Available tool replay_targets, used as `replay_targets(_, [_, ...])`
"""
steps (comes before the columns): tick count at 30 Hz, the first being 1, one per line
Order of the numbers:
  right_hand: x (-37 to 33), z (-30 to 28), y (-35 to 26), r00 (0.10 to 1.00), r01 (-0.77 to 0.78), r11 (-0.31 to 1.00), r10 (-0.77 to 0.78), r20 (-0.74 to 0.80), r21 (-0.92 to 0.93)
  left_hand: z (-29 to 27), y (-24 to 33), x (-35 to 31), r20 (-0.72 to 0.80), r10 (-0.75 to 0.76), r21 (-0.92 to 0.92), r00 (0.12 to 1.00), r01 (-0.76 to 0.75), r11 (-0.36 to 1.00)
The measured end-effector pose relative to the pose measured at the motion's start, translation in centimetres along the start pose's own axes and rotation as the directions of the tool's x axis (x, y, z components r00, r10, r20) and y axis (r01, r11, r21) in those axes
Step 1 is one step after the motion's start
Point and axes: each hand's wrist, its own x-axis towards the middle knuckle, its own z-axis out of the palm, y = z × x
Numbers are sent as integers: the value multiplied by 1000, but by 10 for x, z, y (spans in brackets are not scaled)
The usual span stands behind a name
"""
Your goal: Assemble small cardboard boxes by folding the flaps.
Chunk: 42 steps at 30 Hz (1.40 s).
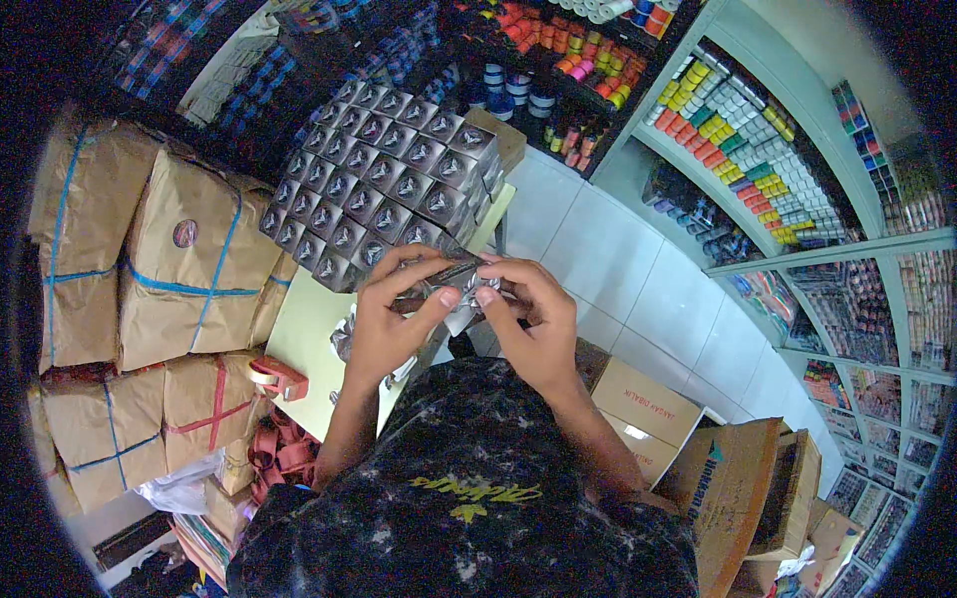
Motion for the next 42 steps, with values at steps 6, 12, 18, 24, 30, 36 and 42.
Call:
replay_targets(6, [4, -7, -4, 997, 26, 987, -14, 77, -157, 2, -5, -1, -14, 35, -21, 999, -35, 999])
replay_targets(12, [6, -11, 0, 986, -49, 999, 46, 157, 13, 0, -8, -2, 20, 29, -65, 999, -28, 997])
replay_targets(18, [1, -2, 2, 997, 74, 997, -74, 12, 9, 3, -14, 0, 1, -7, -96, 1000, 7, 995])
replay_targets(24, [3, -4, -2, 928, 372, 858, -345, 139, -354, 0, -15, 0, -27, 13, -67, 1000, -15, 998])
replay_targets(30, [5, -2, -5, 994, 89, 996, -90, 62, 14, -2, -9, 2, 8, 32, -92, 999, -31, 995])
replay_targets(36, [15, -14, -13, 923, -161, 987, 140, 360, 29, -5, -3, 2, 80, 74, -81, 994, -68, 994])
replay_targets(42, [15, -16, -9, 921, -160, 987, 144, 363, 14, -3, -2, 2, 107, 59, -84, 992, -51, 995])
